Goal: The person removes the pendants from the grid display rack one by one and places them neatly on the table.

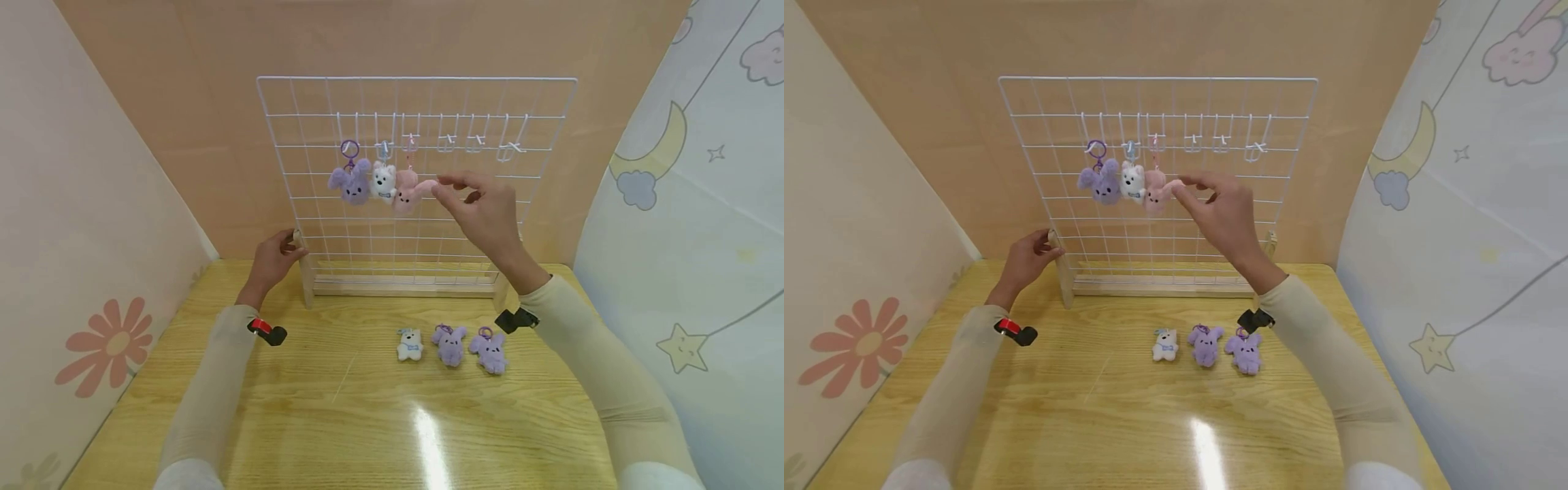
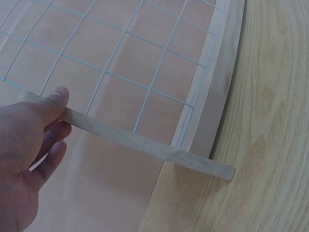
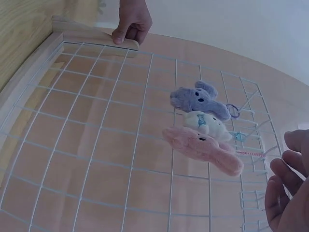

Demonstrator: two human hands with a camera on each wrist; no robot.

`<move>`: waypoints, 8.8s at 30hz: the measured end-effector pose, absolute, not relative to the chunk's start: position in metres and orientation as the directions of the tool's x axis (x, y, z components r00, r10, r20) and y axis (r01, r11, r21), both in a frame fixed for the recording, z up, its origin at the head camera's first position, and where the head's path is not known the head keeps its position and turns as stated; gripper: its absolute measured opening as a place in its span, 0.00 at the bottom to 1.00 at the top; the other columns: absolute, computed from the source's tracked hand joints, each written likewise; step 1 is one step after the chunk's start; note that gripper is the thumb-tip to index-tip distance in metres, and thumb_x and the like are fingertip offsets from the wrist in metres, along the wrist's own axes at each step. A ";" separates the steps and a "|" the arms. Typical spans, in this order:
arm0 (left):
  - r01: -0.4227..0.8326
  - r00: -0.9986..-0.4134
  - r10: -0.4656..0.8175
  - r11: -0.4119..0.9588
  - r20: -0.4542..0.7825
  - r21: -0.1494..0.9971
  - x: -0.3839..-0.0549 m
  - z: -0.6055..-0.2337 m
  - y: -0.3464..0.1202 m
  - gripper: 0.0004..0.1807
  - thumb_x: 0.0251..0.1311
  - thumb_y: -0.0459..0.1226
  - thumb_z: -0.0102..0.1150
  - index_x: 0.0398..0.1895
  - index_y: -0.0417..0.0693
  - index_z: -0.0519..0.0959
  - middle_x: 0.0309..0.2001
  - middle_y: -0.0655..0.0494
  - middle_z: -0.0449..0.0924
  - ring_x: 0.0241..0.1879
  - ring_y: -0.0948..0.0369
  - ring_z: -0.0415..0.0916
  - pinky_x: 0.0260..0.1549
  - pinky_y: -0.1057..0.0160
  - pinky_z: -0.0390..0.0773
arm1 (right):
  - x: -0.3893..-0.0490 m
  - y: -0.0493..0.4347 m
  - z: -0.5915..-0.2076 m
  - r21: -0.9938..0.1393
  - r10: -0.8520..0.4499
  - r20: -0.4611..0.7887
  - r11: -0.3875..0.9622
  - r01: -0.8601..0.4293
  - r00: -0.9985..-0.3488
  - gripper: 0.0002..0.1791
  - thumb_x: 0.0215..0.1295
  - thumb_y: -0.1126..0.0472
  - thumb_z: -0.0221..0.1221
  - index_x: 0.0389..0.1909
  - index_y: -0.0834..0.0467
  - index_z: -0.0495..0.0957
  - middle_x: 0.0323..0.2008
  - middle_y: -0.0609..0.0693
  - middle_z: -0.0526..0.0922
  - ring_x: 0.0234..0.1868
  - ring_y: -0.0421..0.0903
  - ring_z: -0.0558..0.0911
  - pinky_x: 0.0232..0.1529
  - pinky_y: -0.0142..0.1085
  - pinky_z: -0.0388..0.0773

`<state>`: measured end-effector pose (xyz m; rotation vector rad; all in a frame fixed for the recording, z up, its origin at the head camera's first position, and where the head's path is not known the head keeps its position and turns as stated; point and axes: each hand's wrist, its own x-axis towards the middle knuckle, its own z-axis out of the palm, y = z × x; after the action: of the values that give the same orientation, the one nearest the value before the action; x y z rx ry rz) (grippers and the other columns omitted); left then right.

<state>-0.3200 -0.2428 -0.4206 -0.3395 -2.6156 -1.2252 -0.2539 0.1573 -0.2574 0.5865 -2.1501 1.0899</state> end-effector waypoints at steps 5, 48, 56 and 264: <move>0.311 -0.944 0.110 0.618 0.312 0.722 -0.320 -0.421 -0.243 0.34 0.70 0.40 0.65 0.74 0.37 0.67 0.62 0.34 0.78 0.54 0.40 0.81 0.51 0.40 0.82 | -0.267 0.152 -0.252 -0.579 -0.068 0.692 0.543 -0.609 -0.718 0.15 0.68 0.53 0.68 0.49 0.59 0.89 0.47 0.53 0.90 0.42 0.45 0.84 0.36 0.26 0.78; 0.314 -0.942 0.111 0.622 0.316 0.717 -0.320 -0.421 -0.243 0.33 0.70 0.41 0.65 0.73 0.35 0.67 0.60 0.33 0.79 0.53 0.40 0.82 0.51 0.41 0.82 | -0.319 0.107 -0.255 -0.649 0.085 0.719 0.435 -0.624 -0.690 0.11 0.70 0.59 0.66 0.45 0.61 0.89 0.36 0.55 0.90 0.30 0.39 0.81 0.28 0.23 0.73; 0.314 -0.942 0.110 0.624 0.318 0.715 -0.319 -0.420 -0.242 0.34 0.70 0.40 0.64 0.74 0.34 0.66 0.61 0.32 0.78 0.54 0.39 0.81 0.52 0.40 0.82 | -0.314 0.107 -0.253 -0.648 0.108 0.731 0.420 -0.636 -0.674 0.11 0.70 0.57 0.66 0.43 0.61 0.90 0.33 0.55 0.90 0.28 0.38 0.80 0.26 0.25 0.71; 0.303 -0.947 0.108 0.603 0.302 0.738 -0.323 -0.423 -0.242 0.33 0.70 0.39 0.64 0.74 0.38 0.67 0.65 0.35 0.75 0.56 0.40 0.80 0.53 0.41 0.81 | -0.255 0.098 -0.454 -0.663 -0.462 0.315 0.517 -0.540 -0.829 0.12 0.71 0.55 0.65 0.47 0.57 0.88 0.37 0.45 0.90 0.38 0.40 0.85 0.34 0.35 0.82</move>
<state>-0.3232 -0.2420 -0.4232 -0.3394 -2.6045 -1.2612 -0.2552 0.0984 -0.4539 0.8786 -2.6500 1.2118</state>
